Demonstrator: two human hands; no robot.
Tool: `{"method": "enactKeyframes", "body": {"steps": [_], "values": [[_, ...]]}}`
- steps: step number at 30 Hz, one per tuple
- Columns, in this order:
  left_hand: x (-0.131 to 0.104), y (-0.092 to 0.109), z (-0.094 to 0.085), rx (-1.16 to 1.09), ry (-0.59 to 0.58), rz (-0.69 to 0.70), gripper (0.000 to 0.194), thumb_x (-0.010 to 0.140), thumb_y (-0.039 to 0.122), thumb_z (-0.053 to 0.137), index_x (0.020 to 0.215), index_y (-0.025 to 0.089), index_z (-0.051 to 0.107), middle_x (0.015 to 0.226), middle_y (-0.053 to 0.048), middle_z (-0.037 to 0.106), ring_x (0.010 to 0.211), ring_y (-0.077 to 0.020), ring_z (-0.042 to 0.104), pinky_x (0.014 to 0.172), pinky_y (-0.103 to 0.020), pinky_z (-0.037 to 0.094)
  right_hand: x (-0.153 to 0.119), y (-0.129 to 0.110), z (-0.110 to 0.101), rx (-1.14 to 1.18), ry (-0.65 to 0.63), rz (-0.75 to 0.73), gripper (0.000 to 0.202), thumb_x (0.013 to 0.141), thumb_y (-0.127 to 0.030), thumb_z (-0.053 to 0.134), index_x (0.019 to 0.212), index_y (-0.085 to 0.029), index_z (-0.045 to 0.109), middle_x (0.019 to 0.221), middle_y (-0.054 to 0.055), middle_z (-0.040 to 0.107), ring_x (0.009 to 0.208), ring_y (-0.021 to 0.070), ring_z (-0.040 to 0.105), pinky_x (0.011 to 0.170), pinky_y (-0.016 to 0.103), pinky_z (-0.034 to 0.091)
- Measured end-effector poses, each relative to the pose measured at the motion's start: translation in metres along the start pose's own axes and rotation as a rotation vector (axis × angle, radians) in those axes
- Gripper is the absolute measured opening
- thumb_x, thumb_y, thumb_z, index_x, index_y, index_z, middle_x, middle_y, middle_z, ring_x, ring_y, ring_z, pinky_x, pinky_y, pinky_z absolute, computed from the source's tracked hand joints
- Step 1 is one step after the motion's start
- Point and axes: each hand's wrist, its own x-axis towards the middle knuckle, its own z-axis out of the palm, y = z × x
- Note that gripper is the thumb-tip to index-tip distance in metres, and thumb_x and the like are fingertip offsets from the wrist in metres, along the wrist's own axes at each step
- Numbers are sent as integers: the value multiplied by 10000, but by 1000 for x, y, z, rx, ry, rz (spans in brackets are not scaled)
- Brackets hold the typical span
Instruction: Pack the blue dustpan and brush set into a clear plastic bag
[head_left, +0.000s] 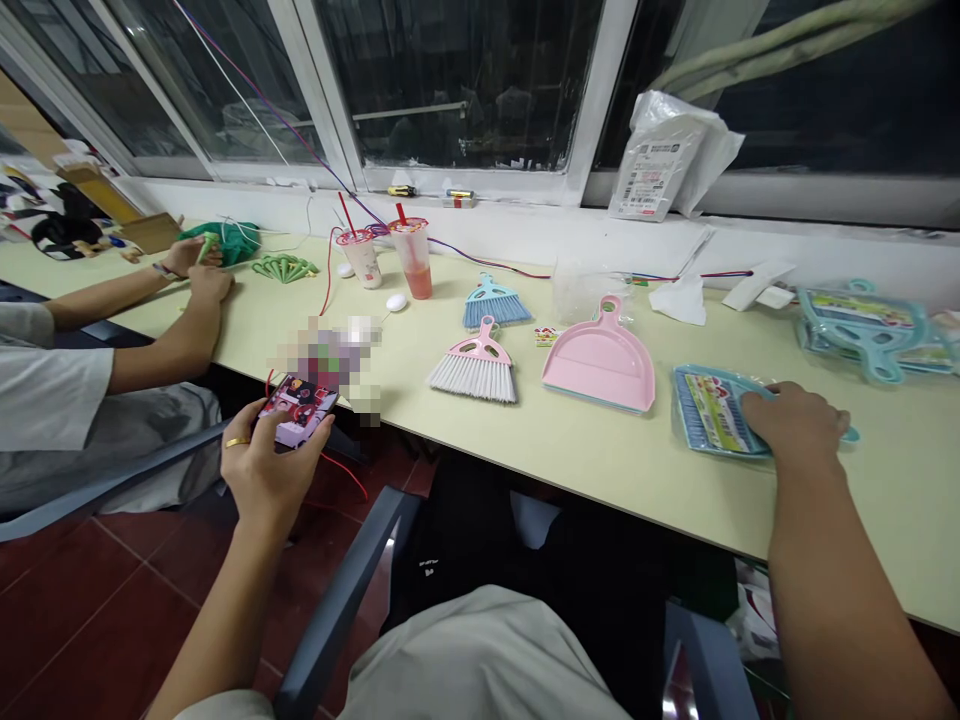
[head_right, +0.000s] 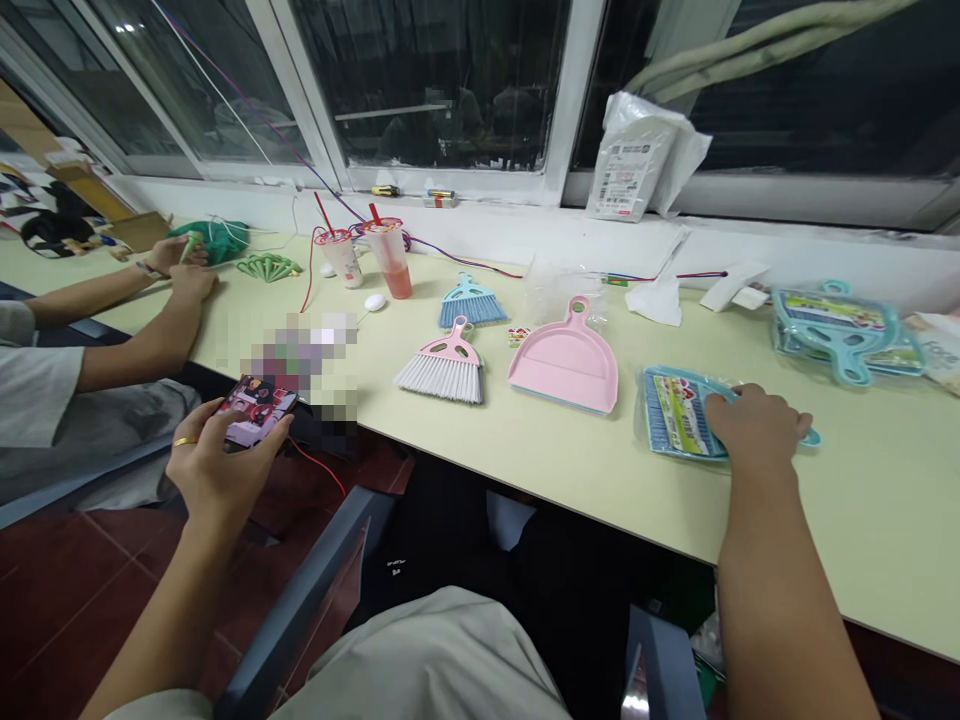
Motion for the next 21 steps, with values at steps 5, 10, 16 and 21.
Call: {"method": "enactKeyframes", "body": {"steps": [5, 10, 16, 21], "values": [[10, 3, 19, -46, 0, 30, 396, 817, 552, 776, 1053, 249, 678, 1392, -127, 654, 1275, -377, 648, 1124, -547, 502, -5, -5, -6, 6, -9, 0, 615, 989, -506, 346, 1360, -143, 675, 1262, 279, 693, 1259, 431, 613, 1128, 515, 296], [31, 1, 57, -6, -89, 14, 602, 800, 631, 747, 1218, 211, 641, 1227, -150, 705, 1193, -373, 664, 1053, -482, 522, -7, -8, -8, 20, 15, 5, 582, 990, -477, 381, 1367, -148, 679, 1263, 270, 703, 1249, 419, 622, 1139, 519, 300], [53, 9, 102, 69, -241, 33, 650, 844, 609, 700, 1381, 247, 649, 1266, -152, 706, 1153, -372, 678, 978, -456, 541, -14, -11, -12, 21, 29, -13, 550, 997, -439, 387, 1342, -132, 685, 1256, 275, 702, 1251, 403, 625, 1124, 515, 324], [62, 31, 111, 100, -427, 14, 715, 895, 634, 623, 1491, 240, 593, 1271, -199, 682, 1203, -417, 638, 983, -487, 514, -16, -12, -15, 42, 42, -27, 552, 976, -439, 404, 1340, -130, 682, 1256, 266, 706, 1259, 405, 627, 1144, 534, 323]]}}
